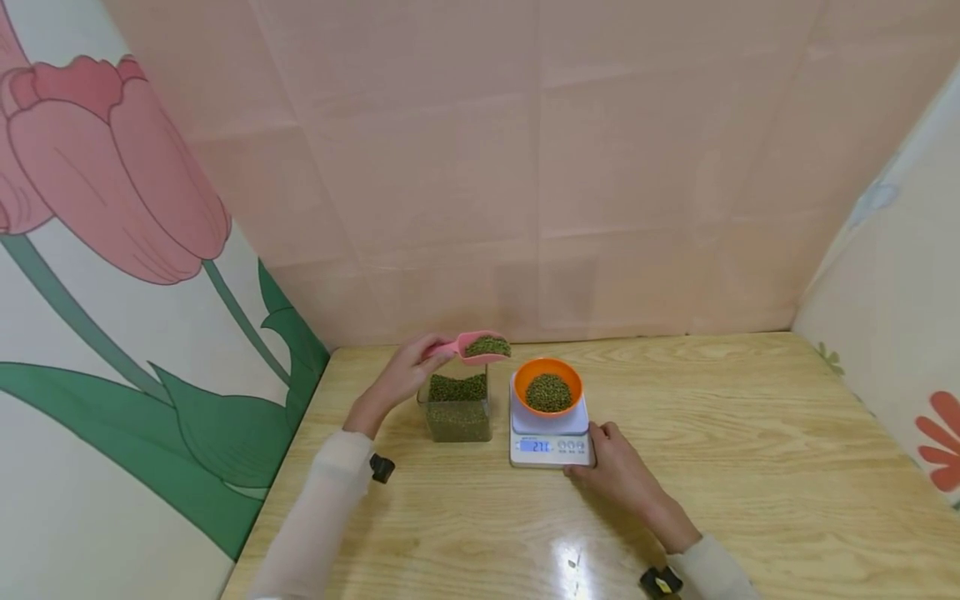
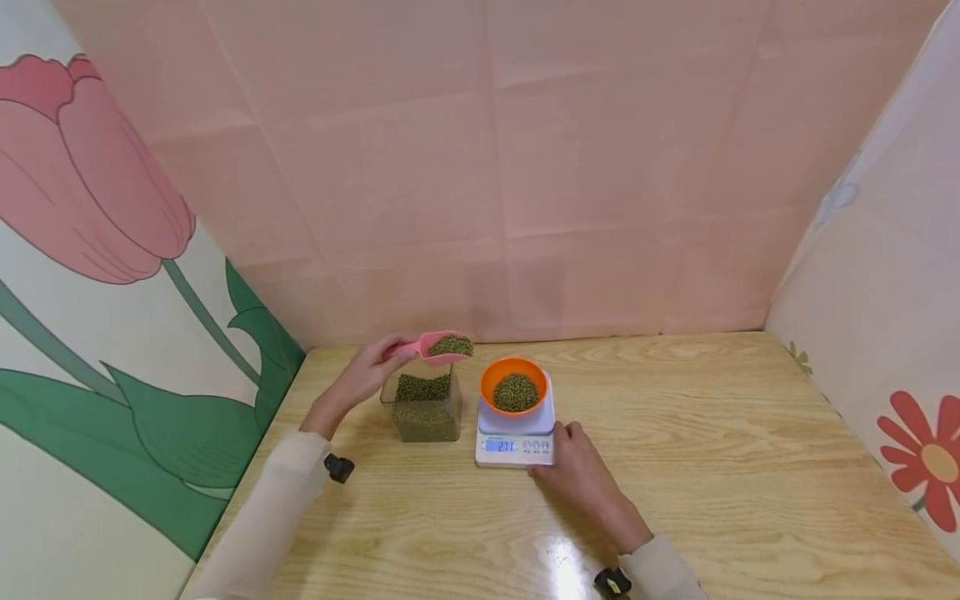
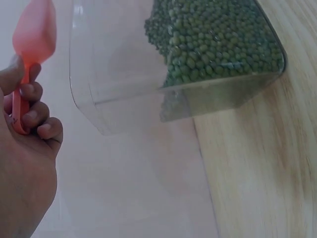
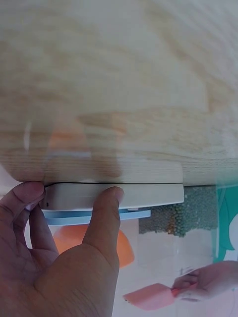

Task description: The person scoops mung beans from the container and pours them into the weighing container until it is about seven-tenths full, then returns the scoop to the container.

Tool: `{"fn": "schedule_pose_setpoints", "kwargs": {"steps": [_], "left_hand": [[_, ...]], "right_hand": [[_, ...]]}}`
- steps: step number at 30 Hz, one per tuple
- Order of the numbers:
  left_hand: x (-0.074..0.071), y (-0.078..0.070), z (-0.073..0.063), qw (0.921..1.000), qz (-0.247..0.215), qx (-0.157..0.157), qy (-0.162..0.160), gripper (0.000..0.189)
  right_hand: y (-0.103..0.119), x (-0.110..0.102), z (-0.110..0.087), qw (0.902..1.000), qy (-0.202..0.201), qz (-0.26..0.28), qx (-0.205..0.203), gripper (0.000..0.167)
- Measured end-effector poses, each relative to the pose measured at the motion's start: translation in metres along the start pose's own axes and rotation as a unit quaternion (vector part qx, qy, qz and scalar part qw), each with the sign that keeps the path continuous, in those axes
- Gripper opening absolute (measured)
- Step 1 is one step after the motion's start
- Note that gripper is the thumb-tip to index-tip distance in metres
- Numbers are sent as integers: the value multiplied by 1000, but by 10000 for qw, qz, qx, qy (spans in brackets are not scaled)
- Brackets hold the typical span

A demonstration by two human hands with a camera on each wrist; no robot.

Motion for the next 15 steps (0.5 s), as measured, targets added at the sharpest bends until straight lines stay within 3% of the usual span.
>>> {"fn": "schedule_pose_setpoints", "kwargs": {"steps": [7,15], "left_hand": [[8,-5,9,9998,-10,175,90,24],[15,-10,16,9997,15,160,177,33]], "right_hand": [[-1,0,0,10000,33,27,10,88],[1,-2,0,9997,-154,21,-207,82]]}}
Point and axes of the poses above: each hand's wrist, its own z-axis towards the middle knuckle, its own x-axis out of the palm, y = z × x, the point moved 8 cm from there along z, towards the middle knuckle, and after that the axes turned 14 degrees about x, right-handed, at the moved point
